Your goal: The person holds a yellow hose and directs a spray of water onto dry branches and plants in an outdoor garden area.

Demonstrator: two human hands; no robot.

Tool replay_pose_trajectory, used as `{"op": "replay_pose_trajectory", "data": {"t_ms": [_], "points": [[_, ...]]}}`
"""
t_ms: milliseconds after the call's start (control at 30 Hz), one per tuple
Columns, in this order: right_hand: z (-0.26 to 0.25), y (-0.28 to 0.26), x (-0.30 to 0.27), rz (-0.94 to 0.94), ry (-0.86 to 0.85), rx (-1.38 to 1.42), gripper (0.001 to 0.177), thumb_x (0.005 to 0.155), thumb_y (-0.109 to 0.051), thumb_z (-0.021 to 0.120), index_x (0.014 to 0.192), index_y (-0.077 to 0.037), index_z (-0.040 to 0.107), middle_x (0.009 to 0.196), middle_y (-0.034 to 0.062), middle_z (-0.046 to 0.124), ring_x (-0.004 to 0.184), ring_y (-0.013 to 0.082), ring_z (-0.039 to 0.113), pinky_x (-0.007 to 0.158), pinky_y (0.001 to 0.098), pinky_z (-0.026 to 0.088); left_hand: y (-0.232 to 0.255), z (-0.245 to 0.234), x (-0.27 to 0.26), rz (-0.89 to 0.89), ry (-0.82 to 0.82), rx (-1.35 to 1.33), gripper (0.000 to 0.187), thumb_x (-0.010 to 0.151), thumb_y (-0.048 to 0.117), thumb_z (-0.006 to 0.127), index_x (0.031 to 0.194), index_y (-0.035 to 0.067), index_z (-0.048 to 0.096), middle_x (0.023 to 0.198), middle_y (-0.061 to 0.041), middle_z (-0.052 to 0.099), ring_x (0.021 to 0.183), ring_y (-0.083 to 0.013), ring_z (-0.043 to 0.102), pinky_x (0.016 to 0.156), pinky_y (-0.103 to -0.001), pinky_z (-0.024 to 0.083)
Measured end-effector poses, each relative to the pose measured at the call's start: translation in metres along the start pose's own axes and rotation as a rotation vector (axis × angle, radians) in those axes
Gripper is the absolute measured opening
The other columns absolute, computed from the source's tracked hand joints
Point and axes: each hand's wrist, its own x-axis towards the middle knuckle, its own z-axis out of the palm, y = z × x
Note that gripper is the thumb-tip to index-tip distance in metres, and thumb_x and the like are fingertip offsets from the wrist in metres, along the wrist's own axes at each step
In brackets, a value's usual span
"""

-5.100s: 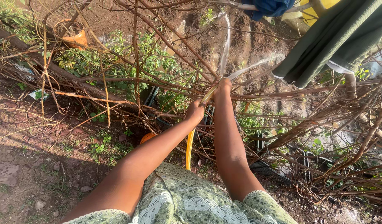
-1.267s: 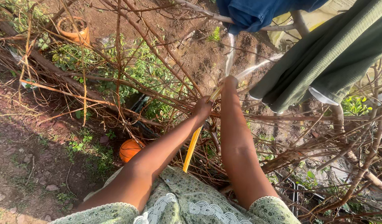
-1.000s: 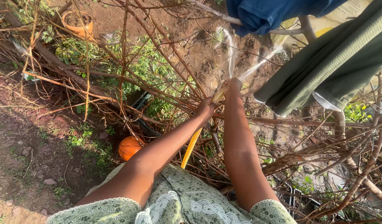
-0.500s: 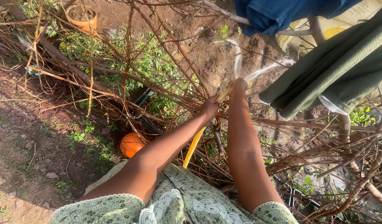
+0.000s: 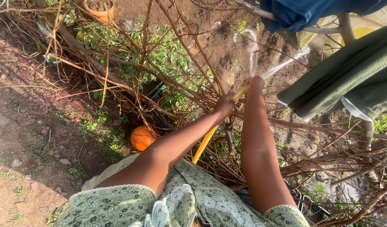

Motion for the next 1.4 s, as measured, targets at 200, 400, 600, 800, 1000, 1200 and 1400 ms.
{"op": "replay_pose_trajectory", "data": {"t_ms": [200,400,600,800,1000,1200,1400], "points": [[0.003,-0.002,0.000,-0.026,0.013,0.100,0.029,0.106,-0.009,0.039,0.130,0.008,0.042,0.078,0.0063,0.052,0.057,0.0131,0.048,0.053,0.0271,0.048,-0.021,0.001,0.033,0.068,-0.016,-0.062,0.045,0.102,0.020,0.053,0.147,0.013,0.054,0.082,-0.002,0.067,0.054,-0.0096,0.051,0.044,-0.029,0.042],[0.000,-0.002,0.021,-0.025,-0.011,0.215,0.024,0.105,-0.013,0.038,0.120,0.004,0.045,0.070,0.0042,0.049,0.052,0.0133,0.044,0.049,0.0276,0.043,-0.020,0.002,0.035,0.089,0.007,0.087,0.039,0.105,0.021,0.054,0.142,0.013,0.060,0.072,-0.004,0.063,0.050,-0.0105,0.051,0.042,-0.029,0.040],[0.004,-0.009,0.022,-0.049,0.034,0.291,0.020,0.104,-0.013,0.036,0.111,0.003,0.046,0.068,0.0035,0.047,0.051,0.0135,0.044,0.048,0.0270,0.042,-0.012,0.004,0.041,0.159,0.005,0.051,0.038,0.105,0.019,0.055,0.142,0.011,0.061,0.074,-0.005,0.065,0.053,-0.0108,0.052,0.045,-0.029,0.041],[0.004,-0.013,0.011,-0.063,0.025,0.268,0.024,0.105,-0.010,0.034,0.116,0.007,0.046,0.070,0.0033,0.049,0.053,0.0124,0.045,0.049,0.0268,0.043,-0.004,0.007,0.039,0.148,0.031,0.096,0.037,0.103,0.017,0.054,0.140,0.015,0.062,0.074,-0.002,0.065,0.054,-0.0094,0.055,0.047,-0.027,0.043],[0.008,-0.017,-0.010,-0.004,0.057,0.220,0.028,0.105,-0.014,0.036,0.122,0.005,0.046,0.070,0.0027,0.047,0.053,0.0121,0.043,0.049,0.0265,0.043,-0.002,0.002,0.033,0.108,-0.031,-0.040,0.038,0.103,0.015,0.053,0.139,0.016,0.064,0.070,0.000,0.058,0.052,-0.0085,0.049,0.044,-0.028,0.039],[0.008,-0.014,-0.007,-0.050,0.048,0.163,0.035,0.105,-0.013,0.039,0.132,0.008,0.045,0.072,0.0036,0.052,0.054,0.0115,0.047,0.050,0.0256,0.044,0.008,-0.002,0.028,0.081,-0.058,0.019,0.040,0.102,0.012,0.050,0.140,0.012,0.061,0.074,-0.001,0.062,0.047,-0.0069,0.044,0.040,-0.024,0.038],[0.008,-0.004,0.016,-0.014,0.015,0.132,0.032,0.106,-0.014,0.039,0.126,0.010,0.048,0.069,0.0038,0.050,0.051,0.0133,0.045,0.049,0.0279,0.044,0.007,-0.004,0.023,0.009,-0.047,-0.050,0.044,0.102,0.011,0.053,0.145,0.014,0.052,0.083,0.002,0.068,0.049,-0.0057,0.046,0.042,-0.023,0.039]]}}
